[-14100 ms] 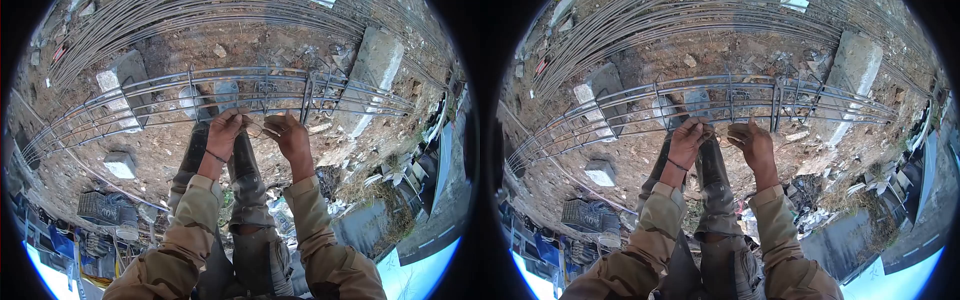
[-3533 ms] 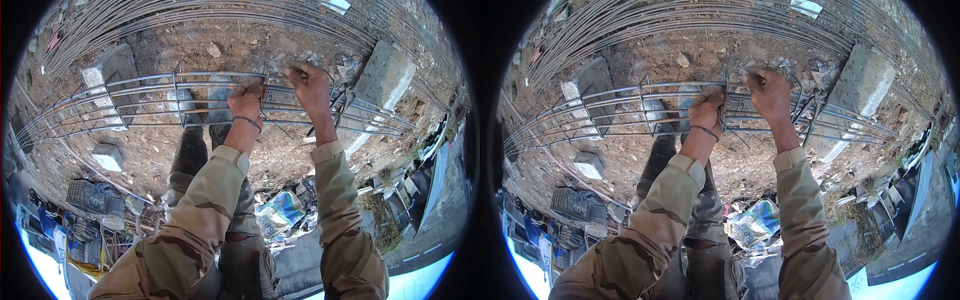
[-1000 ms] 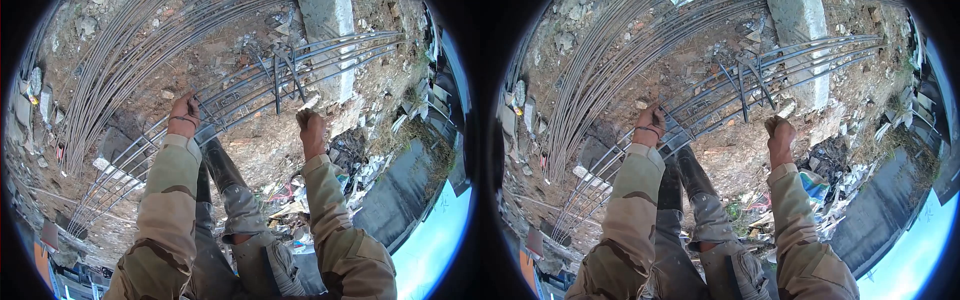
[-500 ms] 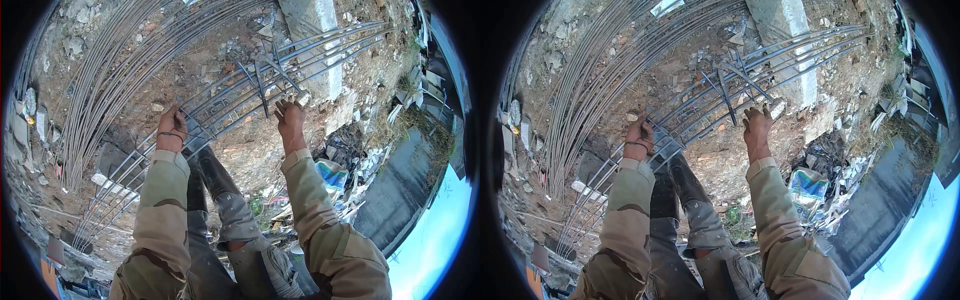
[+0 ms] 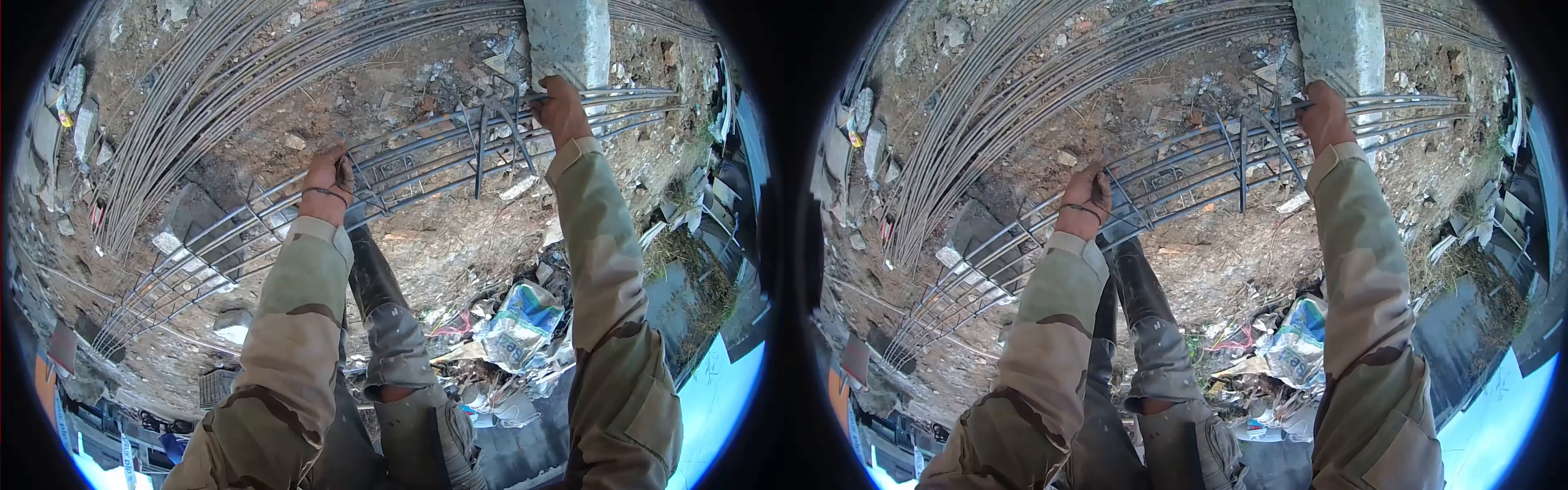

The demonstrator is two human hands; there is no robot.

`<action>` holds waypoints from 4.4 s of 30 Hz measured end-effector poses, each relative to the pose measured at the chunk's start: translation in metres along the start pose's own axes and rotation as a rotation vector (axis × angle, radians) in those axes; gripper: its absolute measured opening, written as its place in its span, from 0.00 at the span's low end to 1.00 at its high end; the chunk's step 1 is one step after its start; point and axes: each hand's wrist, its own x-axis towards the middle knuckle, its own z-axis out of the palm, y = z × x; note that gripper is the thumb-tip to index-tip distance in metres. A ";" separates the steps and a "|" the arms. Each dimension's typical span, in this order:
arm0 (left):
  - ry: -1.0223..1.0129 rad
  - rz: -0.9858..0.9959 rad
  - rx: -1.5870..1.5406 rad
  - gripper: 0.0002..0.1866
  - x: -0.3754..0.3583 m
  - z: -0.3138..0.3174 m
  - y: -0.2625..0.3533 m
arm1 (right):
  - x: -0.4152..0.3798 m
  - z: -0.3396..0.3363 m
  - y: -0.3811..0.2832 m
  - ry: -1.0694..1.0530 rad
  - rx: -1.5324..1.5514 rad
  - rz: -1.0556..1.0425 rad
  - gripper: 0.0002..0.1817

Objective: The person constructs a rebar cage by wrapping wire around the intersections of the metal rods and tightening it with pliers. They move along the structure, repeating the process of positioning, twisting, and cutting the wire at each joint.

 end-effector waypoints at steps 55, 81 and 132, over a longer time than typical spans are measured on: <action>0.245 0.054 -0.151 0.11 -0.016 0.033 0.003 | -0.180 0.149 0.159 -0.501 -0.910 -1.484 0.09; 0.352 0.058 -0.073 0.14 -0.017 0.037 -0.001 | -0.152 0.209 0.097 -0.717 -1.193 -0.843 0.10; 0.432 0.917 0.717 0.21 -0.104 0.011 -0.071 | -0.155 0.200 0.070 -1.299 -1.204 -1.478 0.13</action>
